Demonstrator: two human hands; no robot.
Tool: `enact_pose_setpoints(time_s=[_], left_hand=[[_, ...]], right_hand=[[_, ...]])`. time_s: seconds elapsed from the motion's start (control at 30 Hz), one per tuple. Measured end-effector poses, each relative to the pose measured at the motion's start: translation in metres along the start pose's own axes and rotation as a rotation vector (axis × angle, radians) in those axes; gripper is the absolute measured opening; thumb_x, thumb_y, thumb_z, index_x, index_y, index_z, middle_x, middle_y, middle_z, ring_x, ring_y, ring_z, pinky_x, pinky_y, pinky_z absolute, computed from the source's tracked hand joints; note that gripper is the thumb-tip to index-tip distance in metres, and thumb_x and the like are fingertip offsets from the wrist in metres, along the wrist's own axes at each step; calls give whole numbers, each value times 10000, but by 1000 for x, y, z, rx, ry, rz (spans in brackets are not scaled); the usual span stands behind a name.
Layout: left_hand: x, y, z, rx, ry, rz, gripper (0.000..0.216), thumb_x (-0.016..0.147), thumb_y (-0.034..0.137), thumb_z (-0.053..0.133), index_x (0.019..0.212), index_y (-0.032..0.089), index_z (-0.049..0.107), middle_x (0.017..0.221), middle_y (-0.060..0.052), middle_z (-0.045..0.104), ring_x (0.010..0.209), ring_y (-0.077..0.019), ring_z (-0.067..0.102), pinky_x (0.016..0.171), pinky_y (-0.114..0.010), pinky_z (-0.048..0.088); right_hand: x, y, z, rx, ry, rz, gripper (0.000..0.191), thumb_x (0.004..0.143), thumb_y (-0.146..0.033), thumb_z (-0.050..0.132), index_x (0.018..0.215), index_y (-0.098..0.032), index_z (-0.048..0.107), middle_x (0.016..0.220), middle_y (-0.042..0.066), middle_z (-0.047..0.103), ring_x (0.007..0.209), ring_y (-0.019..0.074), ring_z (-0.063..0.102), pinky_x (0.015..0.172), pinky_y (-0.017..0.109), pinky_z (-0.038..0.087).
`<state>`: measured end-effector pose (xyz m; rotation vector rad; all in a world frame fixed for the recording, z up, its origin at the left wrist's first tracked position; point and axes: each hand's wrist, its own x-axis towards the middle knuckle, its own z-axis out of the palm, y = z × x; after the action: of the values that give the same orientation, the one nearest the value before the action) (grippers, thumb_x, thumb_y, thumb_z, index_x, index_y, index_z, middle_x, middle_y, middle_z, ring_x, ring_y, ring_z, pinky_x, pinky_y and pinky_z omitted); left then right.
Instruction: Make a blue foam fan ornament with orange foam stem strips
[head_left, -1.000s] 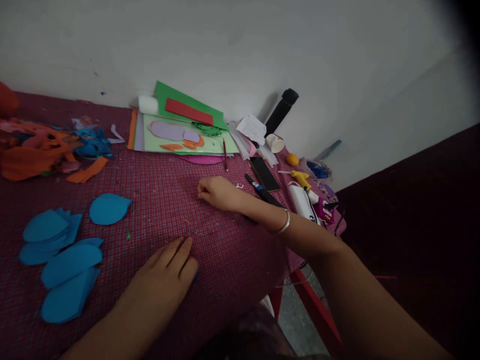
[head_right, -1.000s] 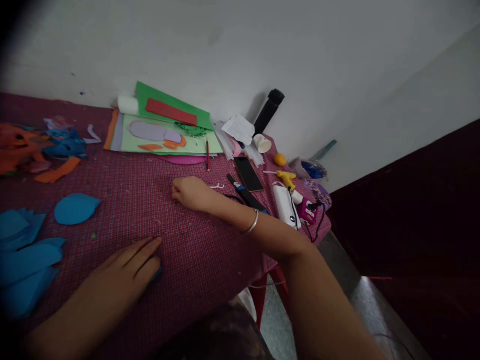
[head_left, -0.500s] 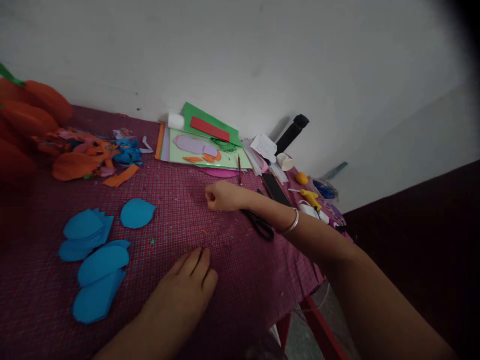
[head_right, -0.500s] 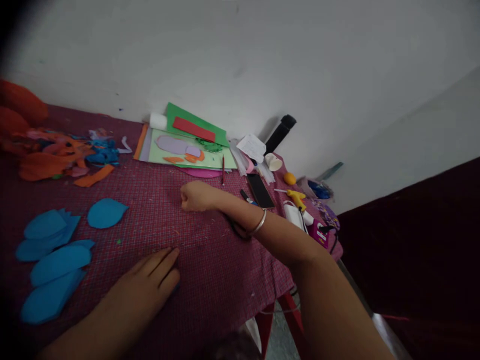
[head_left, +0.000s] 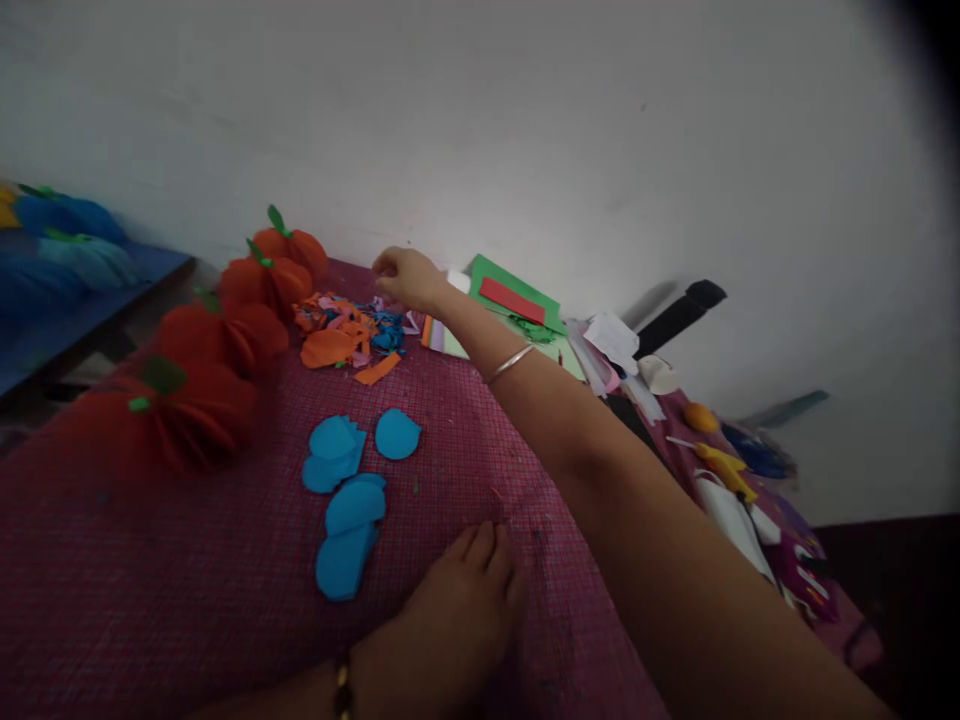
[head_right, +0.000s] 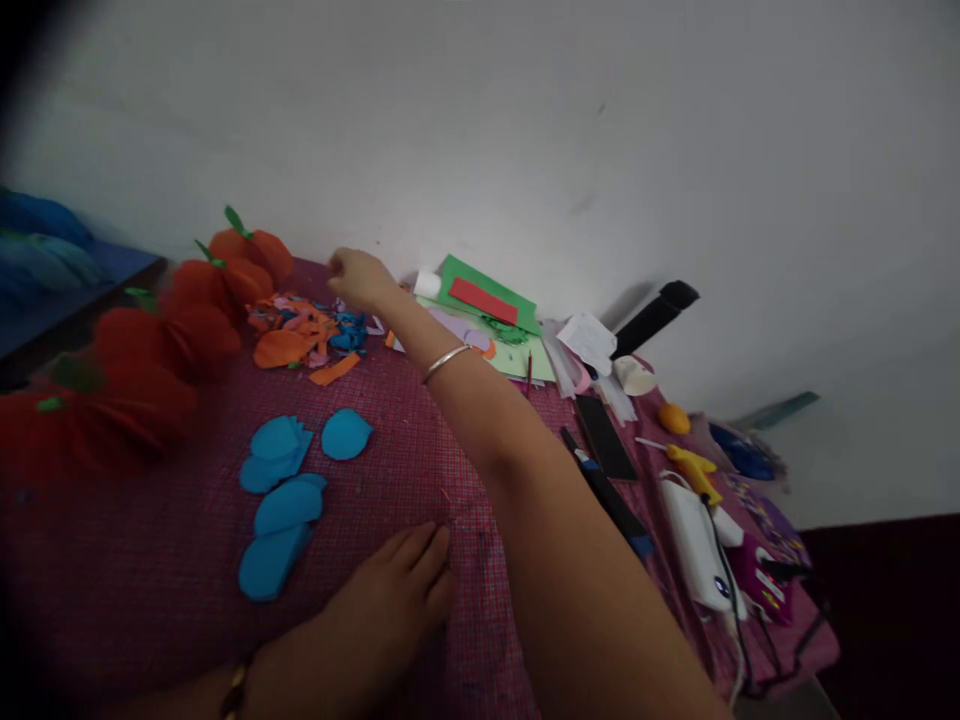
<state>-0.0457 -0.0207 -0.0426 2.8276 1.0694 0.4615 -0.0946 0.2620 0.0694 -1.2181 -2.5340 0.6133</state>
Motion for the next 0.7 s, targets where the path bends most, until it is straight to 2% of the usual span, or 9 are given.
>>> enact_pose_setpoints(time_s=[0.13,0.2,0.3,0.43,0.57,0.7], left_hand=[[-1,2,2,20,47,7,259,919,204,448,1101,104,602,1189,-182,638,1079,-287,597,911,-409,458],[-1,3,0,18,43,15,225,913,222,465,1049,115,609,1178,-180,639,1060,-286,598,893,-403,464],[0,3,-2,22,32,24,179,910,233,473,962,130,610,1167,-179,639,1056,-286,593,887,-407,463],[1,4,-4,36,13,27,170,907,225,475,962,128,603,1152,-172,640,1054,-289,588,885,-412,467],[4,4,-8,21,-33,16,161,909,218,468,958,133,596,1110,-153,644,1015,-279,587,838,-406,488],[6,4,-12,6,-69,13,153,910,215,467,961,138,589,1112,-150,630,987,-266,578,802,-397,495]], right_hand=[[-9,18,3,-73,185,-73,235,885,-157,412,932,-27,601,975,116,635,962,177,553,868,290,403],[-23,25,6,-62,178,-144,223,857,-87,409,955,-39,604,972,100,644,933,156,556,840,266,392],[-56,30,17,1,23,-249,217,793,-55,498,973,-80,616,972,54,658,883,128,565,797,231,405],[-106,28,33,-9,-281,-412,247,827,-110,542,1062,-99,616,1058,91,649,913,168,578,830,301,437],[-133,25,42,-151,-385,-590,452,766,-92,626,1212,-130,566,1222,129,555,1115,226,522,960,354,398],[-138,24,47,-222,-373,-615,448,769,-85,608,1213,-141,582,1192,138,556,1107,253,528,962,401,409]])
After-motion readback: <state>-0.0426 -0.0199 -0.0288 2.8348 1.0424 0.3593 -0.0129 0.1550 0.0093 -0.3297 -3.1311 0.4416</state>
